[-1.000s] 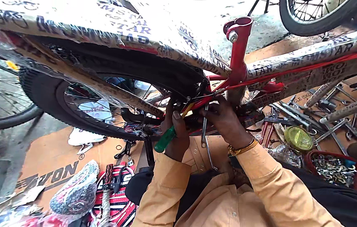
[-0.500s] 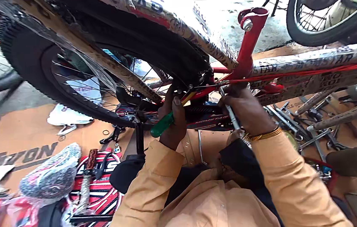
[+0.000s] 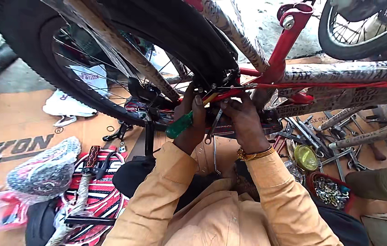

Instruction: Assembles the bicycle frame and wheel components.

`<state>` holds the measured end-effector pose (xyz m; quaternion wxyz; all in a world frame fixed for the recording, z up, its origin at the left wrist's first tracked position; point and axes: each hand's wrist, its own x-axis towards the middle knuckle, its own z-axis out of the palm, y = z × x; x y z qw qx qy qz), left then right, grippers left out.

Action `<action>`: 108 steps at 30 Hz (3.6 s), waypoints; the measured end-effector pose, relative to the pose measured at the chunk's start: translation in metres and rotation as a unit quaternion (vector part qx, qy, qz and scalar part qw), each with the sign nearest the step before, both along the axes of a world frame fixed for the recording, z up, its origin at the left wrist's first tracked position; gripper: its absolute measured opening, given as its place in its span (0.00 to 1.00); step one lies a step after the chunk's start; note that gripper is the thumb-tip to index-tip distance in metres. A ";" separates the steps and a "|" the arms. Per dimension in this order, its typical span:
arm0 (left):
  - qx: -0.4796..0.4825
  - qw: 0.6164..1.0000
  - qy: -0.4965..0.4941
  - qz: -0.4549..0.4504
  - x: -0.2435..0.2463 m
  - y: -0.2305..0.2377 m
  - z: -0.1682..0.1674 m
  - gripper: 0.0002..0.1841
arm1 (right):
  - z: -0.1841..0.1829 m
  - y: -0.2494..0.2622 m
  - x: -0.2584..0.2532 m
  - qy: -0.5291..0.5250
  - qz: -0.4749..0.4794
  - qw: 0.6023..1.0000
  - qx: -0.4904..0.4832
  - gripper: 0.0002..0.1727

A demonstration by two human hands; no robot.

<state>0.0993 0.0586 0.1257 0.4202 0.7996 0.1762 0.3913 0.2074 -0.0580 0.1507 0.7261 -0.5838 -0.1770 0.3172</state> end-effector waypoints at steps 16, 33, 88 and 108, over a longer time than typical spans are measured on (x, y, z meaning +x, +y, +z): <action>0.010 1.000 0.002 0.009 0.002 0.003 -0.003 0.34 | 0.006 -0.026 0.027 -0.029 0.033 0.996 -0.082 0.22; 0.019 0.999 0.017 0.031 -0.003 -0.002 -0.003 0.35 | 0.030 -0.044 0.069 -0.043 0.097 0.988 -0.113 0.13; 0.013 1.000 0.001 0.016 0.001 -0.001 -0.001 0.34 | -0.004 -0.016 0.009 -0.017 0.055 0.998 0.012 0.28; 0.007 1.000 0.008 0.013 0.001 0.000 0.002 0.32 | -0.008 -0.012 0.009 -0.033 -0.006 0.999 0.012 0.25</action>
